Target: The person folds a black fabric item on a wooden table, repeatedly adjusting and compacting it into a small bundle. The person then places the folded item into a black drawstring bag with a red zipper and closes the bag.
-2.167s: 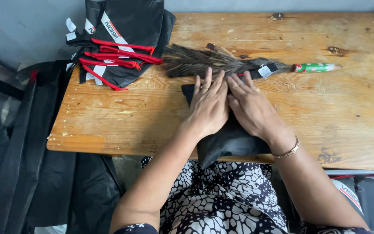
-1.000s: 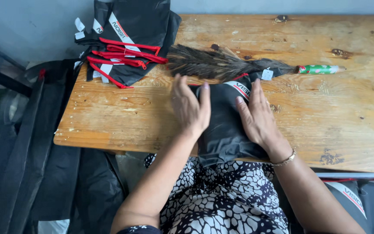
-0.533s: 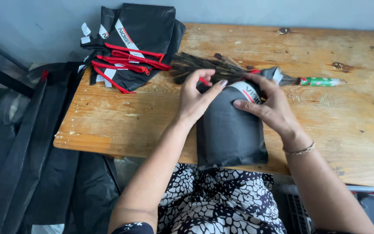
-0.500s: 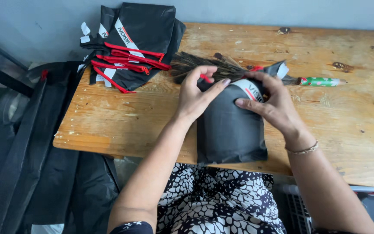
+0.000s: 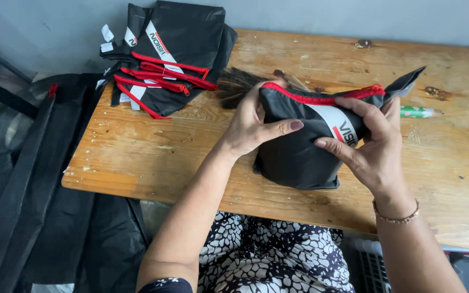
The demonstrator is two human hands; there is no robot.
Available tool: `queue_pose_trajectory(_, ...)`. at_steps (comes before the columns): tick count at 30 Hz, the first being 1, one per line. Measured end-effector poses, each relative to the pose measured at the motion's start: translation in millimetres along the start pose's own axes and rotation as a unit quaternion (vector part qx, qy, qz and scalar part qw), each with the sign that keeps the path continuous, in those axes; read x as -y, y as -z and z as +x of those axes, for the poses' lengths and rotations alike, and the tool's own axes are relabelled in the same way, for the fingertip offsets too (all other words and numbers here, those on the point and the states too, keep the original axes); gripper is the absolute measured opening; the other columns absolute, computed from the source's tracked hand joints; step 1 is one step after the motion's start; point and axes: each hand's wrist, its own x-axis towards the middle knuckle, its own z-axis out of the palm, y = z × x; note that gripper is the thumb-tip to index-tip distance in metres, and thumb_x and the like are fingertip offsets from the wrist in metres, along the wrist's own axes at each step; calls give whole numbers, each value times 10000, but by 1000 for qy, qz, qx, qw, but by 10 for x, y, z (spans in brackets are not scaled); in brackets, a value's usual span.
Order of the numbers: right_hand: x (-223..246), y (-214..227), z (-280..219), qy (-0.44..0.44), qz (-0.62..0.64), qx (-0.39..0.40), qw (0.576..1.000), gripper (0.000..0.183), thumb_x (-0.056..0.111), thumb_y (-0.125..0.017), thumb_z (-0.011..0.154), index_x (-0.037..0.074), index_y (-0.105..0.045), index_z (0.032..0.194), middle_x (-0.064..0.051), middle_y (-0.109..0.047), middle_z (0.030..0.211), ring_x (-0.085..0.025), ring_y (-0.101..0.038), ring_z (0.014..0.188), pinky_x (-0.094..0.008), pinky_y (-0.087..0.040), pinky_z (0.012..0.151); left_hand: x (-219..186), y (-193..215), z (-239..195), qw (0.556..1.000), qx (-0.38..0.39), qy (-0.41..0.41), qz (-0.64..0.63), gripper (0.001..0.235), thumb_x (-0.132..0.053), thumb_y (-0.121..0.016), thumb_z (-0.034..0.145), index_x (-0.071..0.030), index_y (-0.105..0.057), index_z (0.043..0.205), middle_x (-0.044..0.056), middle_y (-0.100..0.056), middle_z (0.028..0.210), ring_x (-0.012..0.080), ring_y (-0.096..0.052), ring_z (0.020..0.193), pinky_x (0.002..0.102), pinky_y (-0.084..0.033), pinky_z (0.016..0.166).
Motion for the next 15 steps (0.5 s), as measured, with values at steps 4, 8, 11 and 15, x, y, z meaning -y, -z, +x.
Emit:
queue_pose_trajectory(4,-171,-87,47,0,-1,-8,1000,627,367,-885,762,44,-707,1269,-102,-344,1127,-253,-383,1075,-336,-412,963,-110,-89,68,996,-32,33,78,380,-422,-829,756,-139,-668,952,-16,-692,934,119,-645,930,260,-521,870)
queue_pose_trajectory(8,-325,-150,169,-21,35,42,998,492,330,-875,778,67,-734,1169,-104,-495,1171,-254,-453,1165,-361,-415,1031,-94,-78,216,991,-49,30,121,248,-369,-802,778,-149,-736,872,-41,-747,867,92,-687,869,250,-532,833)
queue_pose_trajectory(11,-551,-244,220,-66,81,51,993,432,258,-926,777,63,-755,1122,-165,-477,1146,-331,-556,1116,-405,-468,1014,108,-58,351,987,-81,52,129,251,-357,-864,710,-167,-740,819,-34,-731,776,85,-683,800,252,-527,757)
queue_pose_trajectory(15,-646,-325,256,-93,132,48,986,384,207,-968,777,22,-749,1033,-233,-509,1099,-374,-614,1074,-468,-476,1011,368,60,435,985,-101,36,133,265,-318,-930,673,-176,-758,816,1,-737,729,95,-714,786,252,-539,700)
